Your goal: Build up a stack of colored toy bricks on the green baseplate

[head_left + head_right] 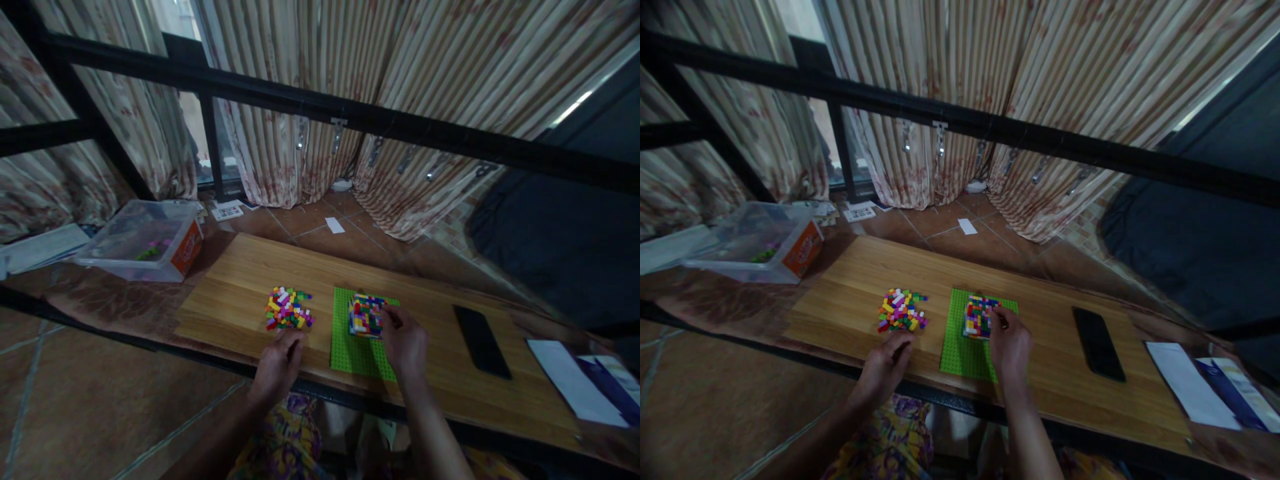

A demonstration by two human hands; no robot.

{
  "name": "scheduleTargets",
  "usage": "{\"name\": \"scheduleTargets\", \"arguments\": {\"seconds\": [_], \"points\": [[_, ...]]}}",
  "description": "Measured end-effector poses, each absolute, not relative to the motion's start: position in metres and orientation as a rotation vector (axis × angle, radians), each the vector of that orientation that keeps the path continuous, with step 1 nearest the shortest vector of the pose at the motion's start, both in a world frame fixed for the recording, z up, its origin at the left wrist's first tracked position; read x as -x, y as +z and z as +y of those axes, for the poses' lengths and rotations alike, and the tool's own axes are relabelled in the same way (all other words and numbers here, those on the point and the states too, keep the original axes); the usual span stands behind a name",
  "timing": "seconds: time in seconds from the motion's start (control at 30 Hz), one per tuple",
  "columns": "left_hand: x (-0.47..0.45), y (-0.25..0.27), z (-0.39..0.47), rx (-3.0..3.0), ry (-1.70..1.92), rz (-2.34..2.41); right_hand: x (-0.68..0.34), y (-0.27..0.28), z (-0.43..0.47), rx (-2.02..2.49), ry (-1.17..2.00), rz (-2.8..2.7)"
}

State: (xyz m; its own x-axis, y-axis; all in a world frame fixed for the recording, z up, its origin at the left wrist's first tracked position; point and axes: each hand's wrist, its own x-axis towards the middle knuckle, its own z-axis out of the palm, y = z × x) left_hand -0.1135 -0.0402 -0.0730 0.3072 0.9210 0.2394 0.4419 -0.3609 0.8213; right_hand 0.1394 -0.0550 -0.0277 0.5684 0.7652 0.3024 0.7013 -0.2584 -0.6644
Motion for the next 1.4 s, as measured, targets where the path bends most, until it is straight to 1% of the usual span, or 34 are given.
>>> {"name": "scheduleTargets", "arguments": {"seconds": [0.13,0.2,0.27,0.5,0.8,1.23,1.4], "points": [[0.114,-0.071,-0.04,-1.935,0.954,1.2,-0.145,-0.031,-0.052,2.019,-0.119,-1.178],[0.114,-0.071,-0.04,-1.937,0.958,1.197,-0.146,-0.035,-0.047,2.012,-0.174,-1.223],[0.114,-0.072,-0.04,-1.934,0.96,1.197,-0.147,-0.039,-0.041,2.01,-0.157,-1.253],[0.115,-0.073,-0.04,-1.918,0.942,1.196,-0.145,-0.054,-0.03,1.971,0.064,-1.228],[0.114,-0.073,-0.04,-1.925,0.93,1.2,-0.139,-0.063,-0.032,1.921,0.154,-1.149],[0.114,-0.072,-0.042,-1.933,0.941,1.175,-0.143,-0.064,-0.033,1.909,0.151,-1.219],[0.114,-0.07,-0.041,-1.934,0.955,1.187,-0.14,-0.054,-0.042,1.831,0.027,-1.242]]}}
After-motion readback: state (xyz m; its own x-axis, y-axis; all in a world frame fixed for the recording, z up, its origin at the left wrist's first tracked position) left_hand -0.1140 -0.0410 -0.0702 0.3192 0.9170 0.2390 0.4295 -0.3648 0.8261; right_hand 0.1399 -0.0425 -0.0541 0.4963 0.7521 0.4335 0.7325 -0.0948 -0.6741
